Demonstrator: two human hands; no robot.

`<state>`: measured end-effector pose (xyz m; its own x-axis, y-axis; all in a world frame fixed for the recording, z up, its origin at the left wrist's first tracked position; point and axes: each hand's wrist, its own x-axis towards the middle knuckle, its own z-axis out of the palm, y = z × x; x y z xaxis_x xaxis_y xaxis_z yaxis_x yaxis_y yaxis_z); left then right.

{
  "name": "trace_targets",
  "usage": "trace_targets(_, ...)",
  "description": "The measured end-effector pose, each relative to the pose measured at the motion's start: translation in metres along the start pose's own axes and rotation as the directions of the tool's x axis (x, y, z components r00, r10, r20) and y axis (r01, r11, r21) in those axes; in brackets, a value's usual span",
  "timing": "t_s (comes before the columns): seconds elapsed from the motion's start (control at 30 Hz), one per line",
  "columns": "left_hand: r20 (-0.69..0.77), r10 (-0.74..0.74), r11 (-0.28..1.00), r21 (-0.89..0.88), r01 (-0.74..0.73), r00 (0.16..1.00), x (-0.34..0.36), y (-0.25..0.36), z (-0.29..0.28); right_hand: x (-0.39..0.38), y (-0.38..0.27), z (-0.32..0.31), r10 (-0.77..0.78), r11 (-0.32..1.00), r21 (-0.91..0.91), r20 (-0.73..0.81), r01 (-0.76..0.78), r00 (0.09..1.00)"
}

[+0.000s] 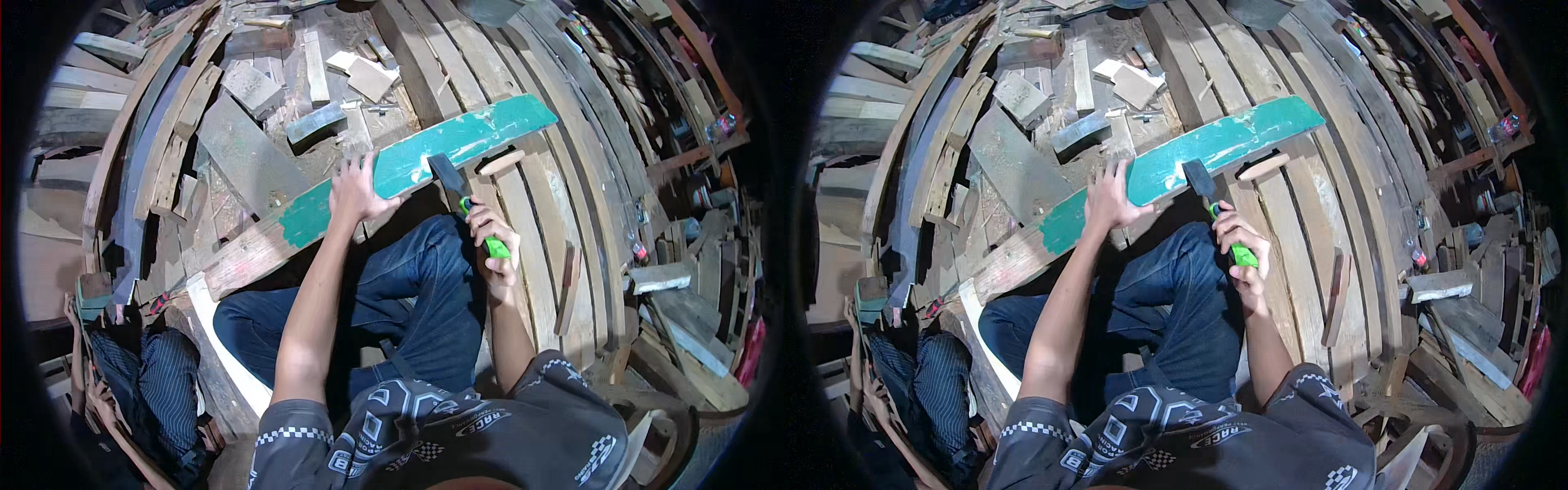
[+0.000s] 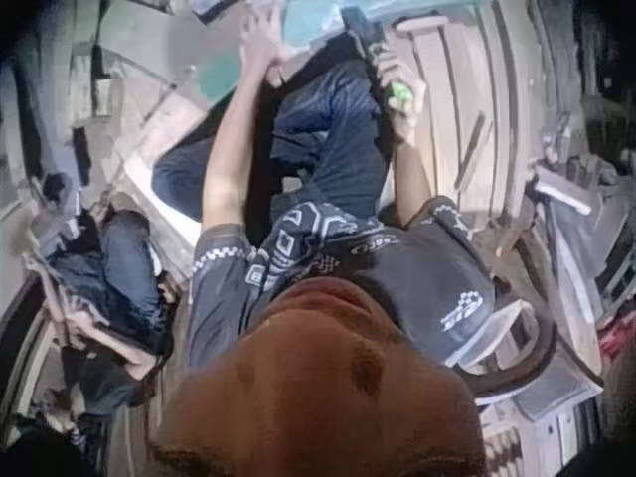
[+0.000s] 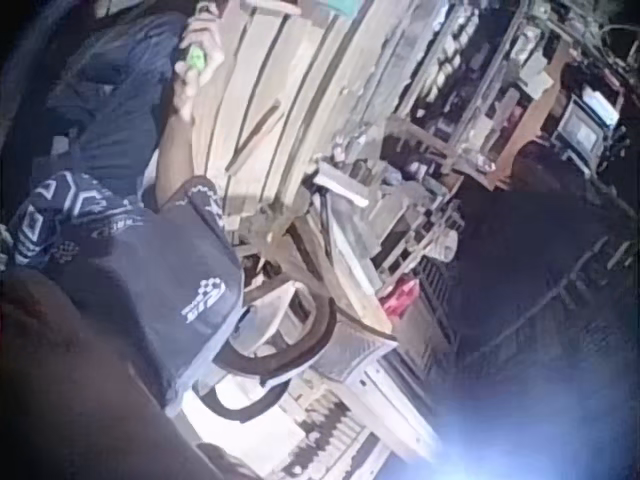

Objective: The person scrapes paint off a wooden board using a chisel while holding the board by hand.

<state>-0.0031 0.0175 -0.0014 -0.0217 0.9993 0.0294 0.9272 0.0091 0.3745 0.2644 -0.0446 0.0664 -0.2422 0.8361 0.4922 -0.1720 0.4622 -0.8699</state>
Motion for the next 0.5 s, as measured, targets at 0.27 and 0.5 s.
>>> trace_targets(0.27, -0.063, 0.008, 1.0, -0.02, -0.01, 0.998, -0.006, 0.003, 0.0, -0.01, -0.003, -0.006, 0.032, 0.999, -0.029, 0.015, -0.032, 0.999)
trace_targets(0.5, -0.02, -0.026, 1.0, -0.01, 0.026, 0.999, -0.006, -0.004, 0.007, 0.007, 0.01, 0.003, -0.021, 0.999, -0.046, 0.019, 0.022, 1.0)
